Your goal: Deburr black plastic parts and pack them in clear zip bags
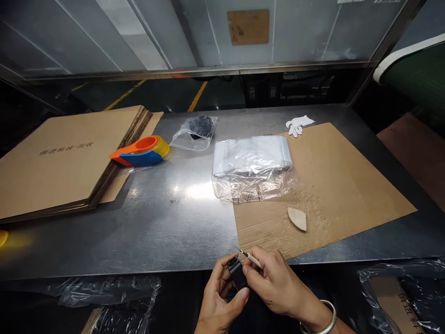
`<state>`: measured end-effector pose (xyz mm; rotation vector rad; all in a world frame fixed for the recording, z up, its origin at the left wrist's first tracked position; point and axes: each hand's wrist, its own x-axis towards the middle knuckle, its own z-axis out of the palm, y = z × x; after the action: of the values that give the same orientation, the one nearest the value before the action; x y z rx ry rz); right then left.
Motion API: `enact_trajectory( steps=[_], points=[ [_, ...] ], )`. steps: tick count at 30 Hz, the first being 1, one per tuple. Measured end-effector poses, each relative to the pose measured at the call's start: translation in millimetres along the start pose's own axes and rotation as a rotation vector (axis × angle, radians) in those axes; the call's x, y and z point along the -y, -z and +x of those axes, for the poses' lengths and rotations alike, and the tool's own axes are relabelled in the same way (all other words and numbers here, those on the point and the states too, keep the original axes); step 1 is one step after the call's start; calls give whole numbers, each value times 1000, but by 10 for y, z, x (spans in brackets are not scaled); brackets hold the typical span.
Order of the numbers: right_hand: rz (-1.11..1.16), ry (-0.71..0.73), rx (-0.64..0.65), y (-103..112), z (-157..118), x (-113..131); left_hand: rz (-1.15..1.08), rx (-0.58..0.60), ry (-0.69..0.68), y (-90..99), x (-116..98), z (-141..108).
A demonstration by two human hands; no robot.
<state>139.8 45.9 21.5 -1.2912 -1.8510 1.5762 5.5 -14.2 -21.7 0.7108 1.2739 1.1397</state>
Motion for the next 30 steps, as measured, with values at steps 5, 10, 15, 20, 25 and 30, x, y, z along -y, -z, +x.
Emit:
enact_trajectory(
  steps=[5,10,15,20,25,30],
  points=[
    [105,-8,-23,10,30,-51,-20,41,30,8,18,-2],
    [224,6,-67,55,36,-117,-17,48,56,19,7,7],
    [226,-3,-65,53,15,-163,-63,71,72,13,-5,13],
    [152,-43,-209,100,7,-267,-203,38,109,-12,-18,48],
    [-241,-173,-599,465,-22,-532,-367,-94,267,-63,-4,125],
    [-663,-367,-758,922,-86,-788,-536,-196,475,-124,81,184]
  ],
)
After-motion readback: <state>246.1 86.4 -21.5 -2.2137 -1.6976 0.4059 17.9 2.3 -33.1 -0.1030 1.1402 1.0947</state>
